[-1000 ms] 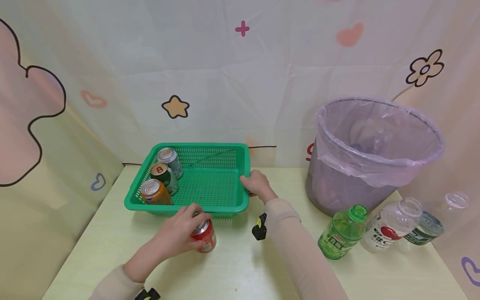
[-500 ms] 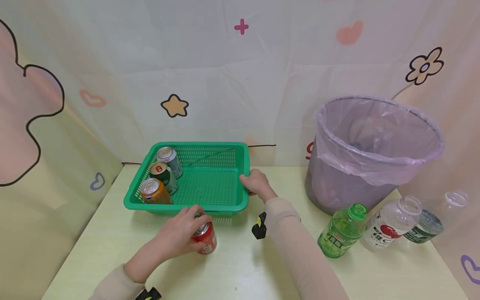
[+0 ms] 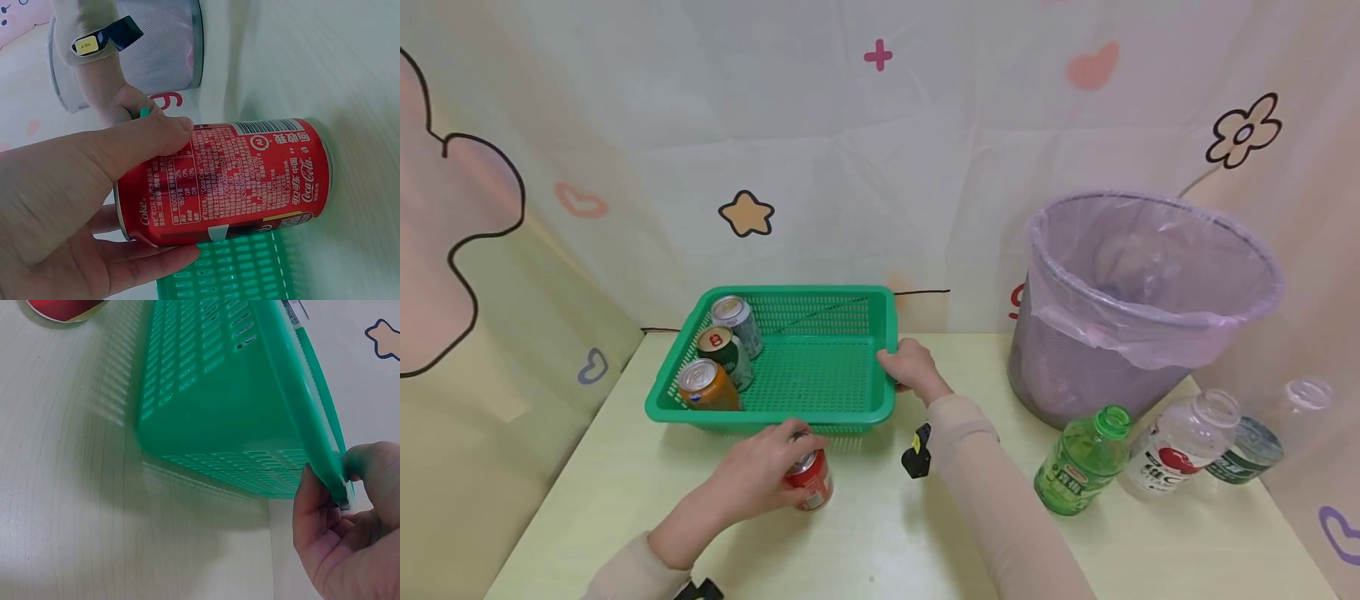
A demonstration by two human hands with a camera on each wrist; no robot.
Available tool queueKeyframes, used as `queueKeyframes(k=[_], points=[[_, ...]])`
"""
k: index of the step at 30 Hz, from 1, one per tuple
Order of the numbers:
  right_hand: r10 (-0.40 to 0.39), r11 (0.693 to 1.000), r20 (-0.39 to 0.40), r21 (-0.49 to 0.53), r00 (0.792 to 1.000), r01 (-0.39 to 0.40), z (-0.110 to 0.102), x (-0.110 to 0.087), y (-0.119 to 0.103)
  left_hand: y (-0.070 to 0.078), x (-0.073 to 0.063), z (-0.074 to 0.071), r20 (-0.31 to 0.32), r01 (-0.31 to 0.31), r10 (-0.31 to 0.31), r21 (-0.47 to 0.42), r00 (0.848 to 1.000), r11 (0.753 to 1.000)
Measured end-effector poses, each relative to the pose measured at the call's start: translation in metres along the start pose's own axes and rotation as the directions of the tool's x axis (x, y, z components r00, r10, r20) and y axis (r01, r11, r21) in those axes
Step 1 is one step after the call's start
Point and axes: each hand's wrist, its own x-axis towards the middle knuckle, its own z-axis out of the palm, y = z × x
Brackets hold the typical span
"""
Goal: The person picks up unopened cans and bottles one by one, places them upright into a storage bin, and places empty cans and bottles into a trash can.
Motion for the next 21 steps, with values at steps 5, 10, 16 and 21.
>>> queueKeyframes(k=[5,10,16,21], points=[[-0.002,1.0,0.0,0.003,1.0,0.002,-0.0002,-0.0004,0.0004,0.0013,0.0005,-0.0011,0.005,-0.003,0.003,0.013,1.0,1.0],[-0.001,1.0,-0.004,0.012,1.0,0.002,0.0006,-0.0016,0.0007,0.0017,0.0005,-0.0015,0.004,-0.007,0.007,0.026,1.0,1.0],[0.001,1.0,0.0,0.018,1.0,-0.001,0.0004,-0.0029,-0.0002,0.0024,0.0019,-0.003,0.026,-0.005,0.004,0.031,1.0,1.0],[-0.008,1.0,0.01,0.022,1.0,0.008,-0.0003,-0.0023,-0.0003,0.002,0.004,-0.0053,0.067,-0.011,0.009,0.034,0.998,0.999]])
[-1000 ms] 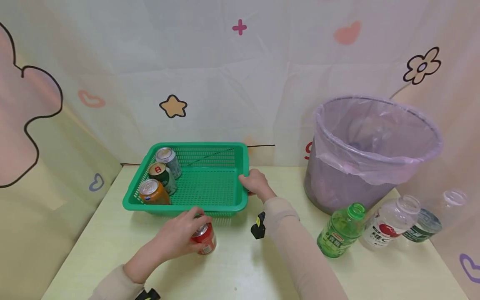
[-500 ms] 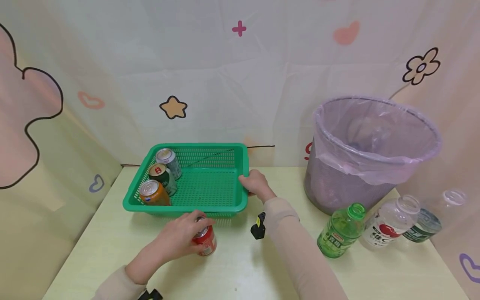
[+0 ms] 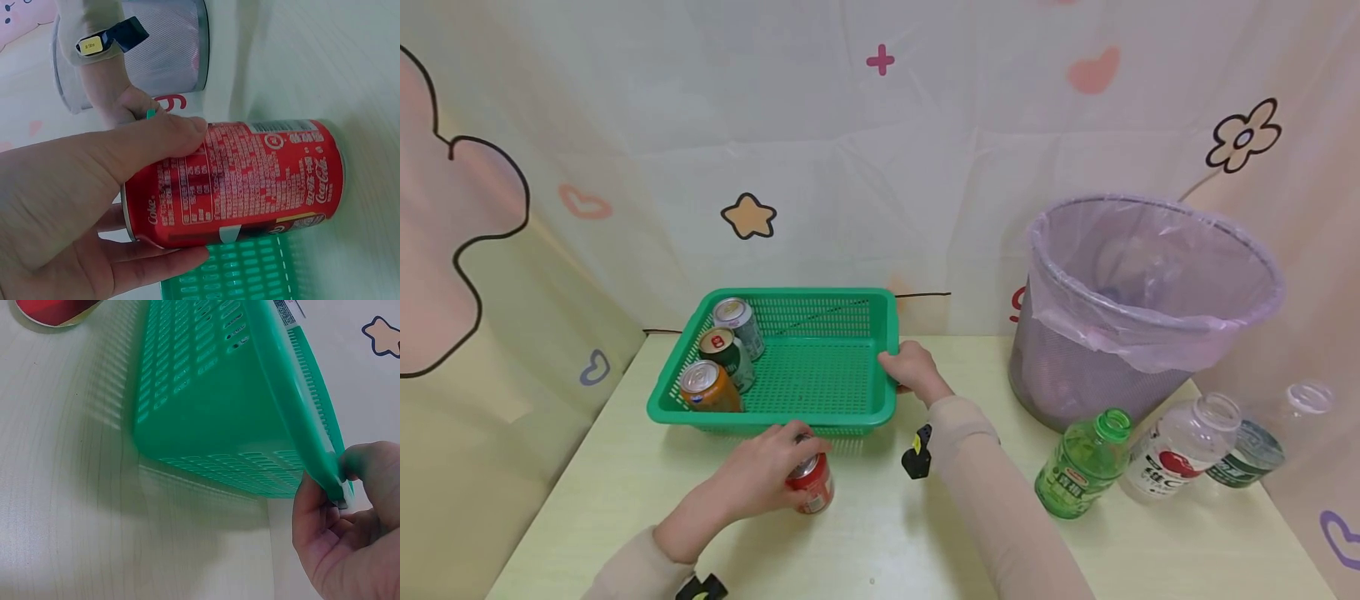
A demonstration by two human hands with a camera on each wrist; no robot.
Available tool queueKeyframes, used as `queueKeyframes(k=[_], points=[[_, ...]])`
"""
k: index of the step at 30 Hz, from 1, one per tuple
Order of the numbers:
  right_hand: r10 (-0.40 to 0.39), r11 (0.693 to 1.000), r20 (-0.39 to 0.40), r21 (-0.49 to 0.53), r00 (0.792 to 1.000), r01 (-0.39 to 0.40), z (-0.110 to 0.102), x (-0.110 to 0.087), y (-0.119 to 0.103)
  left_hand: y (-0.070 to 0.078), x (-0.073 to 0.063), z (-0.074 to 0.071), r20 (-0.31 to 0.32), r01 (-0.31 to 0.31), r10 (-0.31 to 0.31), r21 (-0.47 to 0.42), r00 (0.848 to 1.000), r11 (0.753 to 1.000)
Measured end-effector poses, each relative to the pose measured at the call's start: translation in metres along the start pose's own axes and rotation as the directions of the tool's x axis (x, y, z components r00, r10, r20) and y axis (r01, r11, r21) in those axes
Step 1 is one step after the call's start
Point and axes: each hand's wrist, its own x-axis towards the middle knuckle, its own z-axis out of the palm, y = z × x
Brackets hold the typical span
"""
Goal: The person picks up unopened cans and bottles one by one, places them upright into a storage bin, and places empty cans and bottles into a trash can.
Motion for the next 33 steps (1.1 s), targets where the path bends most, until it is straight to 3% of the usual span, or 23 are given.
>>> queueKeyframes(k=[18,33], points=[[0.011,1.0,-0.002,0.005,1.0,-0.011,0.0,-0.001,-0.001,0.003,0.004,-0.005,0.063,0.003,-0.004,0.004,0.998,1.0],[0.006,1.0,-0.01,-0.008,1.0,-0.006,0.0,-0.001,-0.001,0.002,0.01,-0.013,0.158,-0.013,0.016,-0.022,0.987,1.0]])
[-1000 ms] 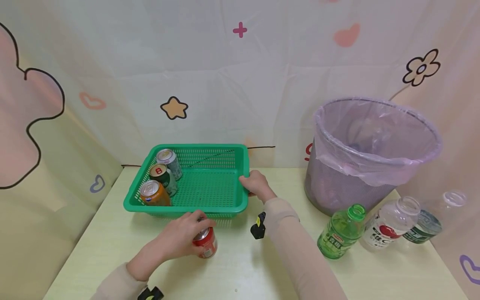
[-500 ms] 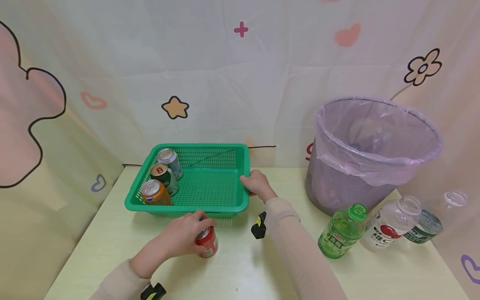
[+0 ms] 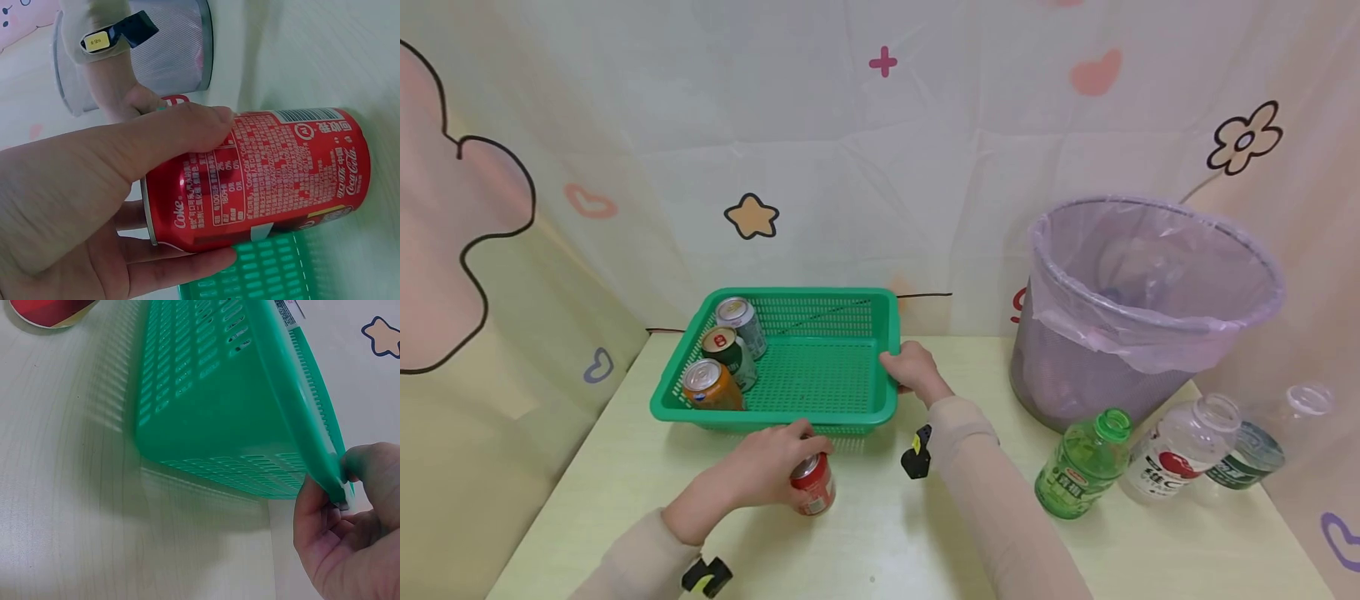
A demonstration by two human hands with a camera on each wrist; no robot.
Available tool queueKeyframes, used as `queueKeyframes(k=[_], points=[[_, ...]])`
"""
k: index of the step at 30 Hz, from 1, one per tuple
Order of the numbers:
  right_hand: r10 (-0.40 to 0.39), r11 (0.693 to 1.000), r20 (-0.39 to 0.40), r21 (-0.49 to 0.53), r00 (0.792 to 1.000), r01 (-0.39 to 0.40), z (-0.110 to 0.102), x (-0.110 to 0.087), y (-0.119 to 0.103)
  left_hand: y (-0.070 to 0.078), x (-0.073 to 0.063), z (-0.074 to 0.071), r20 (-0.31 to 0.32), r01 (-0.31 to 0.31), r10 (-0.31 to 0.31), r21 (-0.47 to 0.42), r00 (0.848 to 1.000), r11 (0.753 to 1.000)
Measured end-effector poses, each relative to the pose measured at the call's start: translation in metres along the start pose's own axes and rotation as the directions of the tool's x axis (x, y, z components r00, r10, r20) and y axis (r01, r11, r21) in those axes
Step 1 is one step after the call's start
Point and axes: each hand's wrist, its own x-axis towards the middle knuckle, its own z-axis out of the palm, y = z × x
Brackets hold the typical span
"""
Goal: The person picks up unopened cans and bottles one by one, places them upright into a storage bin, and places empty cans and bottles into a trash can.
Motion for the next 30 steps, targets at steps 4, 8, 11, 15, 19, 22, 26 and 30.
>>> queueKeyframes(k=[4,8,11,15,19,22,26,30], points=[[0.008,1.0,-0.002,0.006,1.0,-0.008,0.001,-0.001,0.0,-0.001,-0.001,0.0,0.008,-0.009,0.009,-0.005,1.0,1.0],[0.01,1.0,0.002,0.01,1.0,-0.01,0.001,-0.001,0.0,-0.001,-0.001,0.0,0.006,-0.02,0.02,0.011,1.0,1.0],[0.009,1.0,-0.002,0.013,1.0,-0.009,0.001,-0.001,0.0,-0.001,-0.002,-0.001,-0.002,-0.023,0.023,0.014,1.0,1.0],[0.005,1.0,-0.004,0.011,1.0,-0.005,0.001,-0.001,0.0,-0.001,-0.005,-0.004,-0.015,-0.026,0.027,0.013,1.0,1.0],[0.011,1.0,-0.002,0.012,1.0,-0.011,0.001,-0.001,-0.001,-0.003,-0.008,-0.007,-0.007,-0.032,0.032,0.014,0.999,0.999],[0.011,1.0,-0.006,0.012,1.0,-0.011,0.001,-0.002,-0.001,-0.003,-0.009,-0.012,0.015,-0.04,0.04,0.005,0.999,0.999],[0.005,1.0,-0.01,0.013,1.0,-0.005,0.001,-0.002,-0.001,-0.003,-0.011,-0.019,0.029,-0.063,0.062,0.012,0.998,0.998],[0.004,1.0,-0.009,0.017,1.0,-0.004,0.002,-0.001,0.0,-0.001,-0.013,-0.028,0.043,-0.072,0.071,0.011,0.997,0.997]])
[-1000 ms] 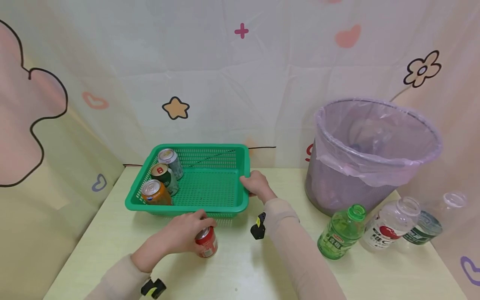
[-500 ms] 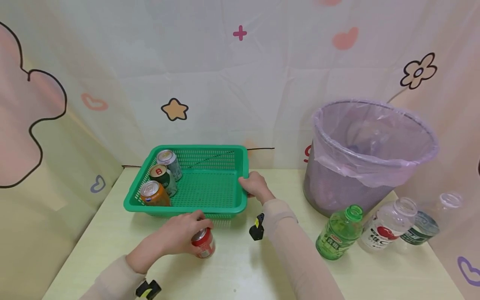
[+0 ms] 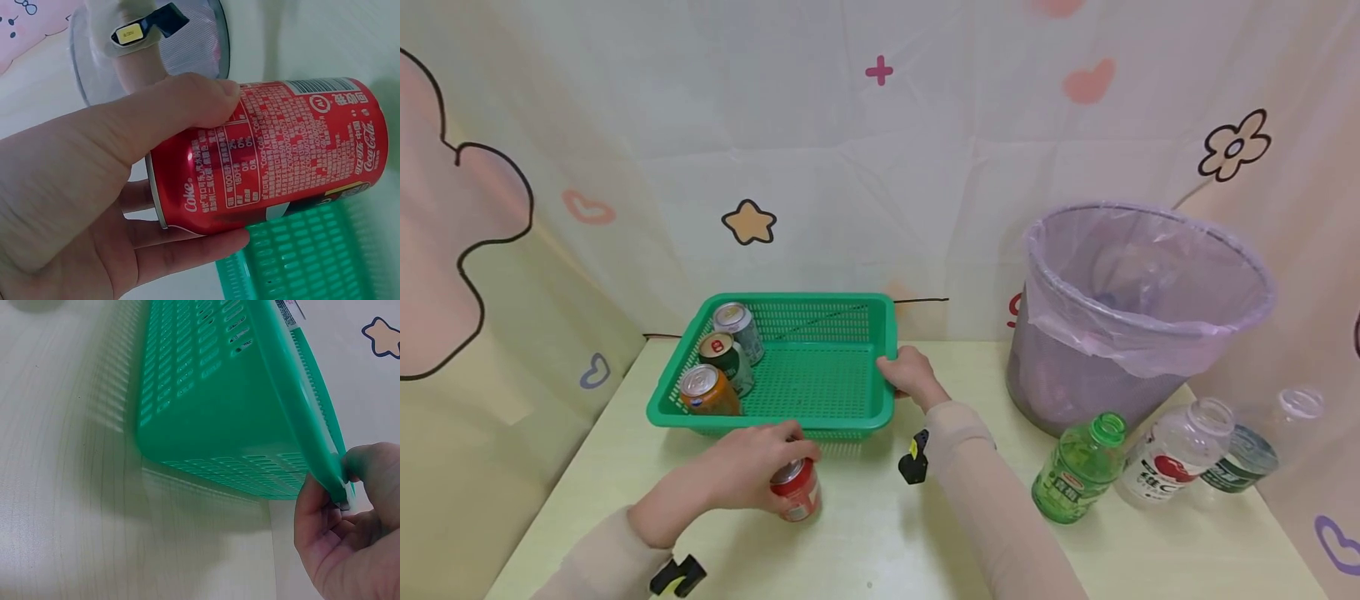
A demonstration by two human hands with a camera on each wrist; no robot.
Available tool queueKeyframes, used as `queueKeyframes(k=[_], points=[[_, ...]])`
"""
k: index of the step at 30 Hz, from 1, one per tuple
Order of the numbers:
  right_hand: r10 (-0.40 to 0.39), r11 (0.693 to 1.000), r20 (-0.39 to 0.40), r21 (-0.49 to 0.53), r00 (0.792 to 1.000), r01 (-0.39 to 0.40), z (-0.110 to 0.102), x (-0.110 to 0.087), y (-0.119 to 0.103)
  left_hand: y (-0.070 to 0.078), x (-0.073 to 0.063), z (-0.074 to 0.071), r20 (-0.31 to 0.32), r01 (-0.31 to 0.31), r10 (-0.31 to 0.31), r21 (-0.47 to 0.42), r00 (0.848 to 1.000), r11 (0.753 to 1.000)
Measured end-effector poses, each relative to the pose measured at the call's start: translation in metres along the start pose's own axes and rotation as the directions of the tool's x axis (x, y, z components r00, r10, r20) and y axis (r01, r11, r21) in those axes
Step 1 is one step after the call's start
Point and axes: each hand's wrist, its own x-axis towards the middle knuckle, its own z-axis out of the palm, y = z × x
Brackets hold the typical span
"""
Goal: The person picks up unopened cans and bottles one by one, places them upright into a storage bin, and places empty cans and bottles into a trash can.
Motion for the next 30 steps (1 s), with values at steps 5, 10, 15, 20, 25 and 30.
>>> queueKeyframes(k=[5,10,15,20,25,30], points=[[-0.003,1.0,0.002,-0.002,1.0,0.003,0.001,0.0,0.001,0.003,-0.005,-0.013,0.002,0.0,0.0,-0.004,1.0,1.0],[-0.007,1.0,0.005,-0.008,1.0,0.007,0.0,-0.001,0.0,0.003,-0.011,-0.025,-0.037,-0.012,0.013,0.029,0.999,0.999],[-0.015,1.0,0.003,-0.011,1.0,0.015,-0.001,0.0,-0.001,0.0,-0.014,-0.035,-0.069,-0.017,0.021,0.064,0.997,0.998],[-0.012,1.0,0.001,-0.01,1.0,0.012,-0.001,0.001,0.0,-0.003,-0.016,-0.045,-0.088,-0.024,0.032,0.083,0.996,0.996],[-0.014,1.0,0.006,-0.007,1.0,0.014,-0.001,0.001,0.001,-0.007,-0.016,-0.053,-0.104,-0.011,0.018,0.06,0.994,0.998],[-0.01,1.0,0.012,-0.005,1.0,0.01,0.0,0.001,0.002,-0.012,-0.016,-0.064,-0.088,0.039,-0.039,0.006,0.995,0.999]])
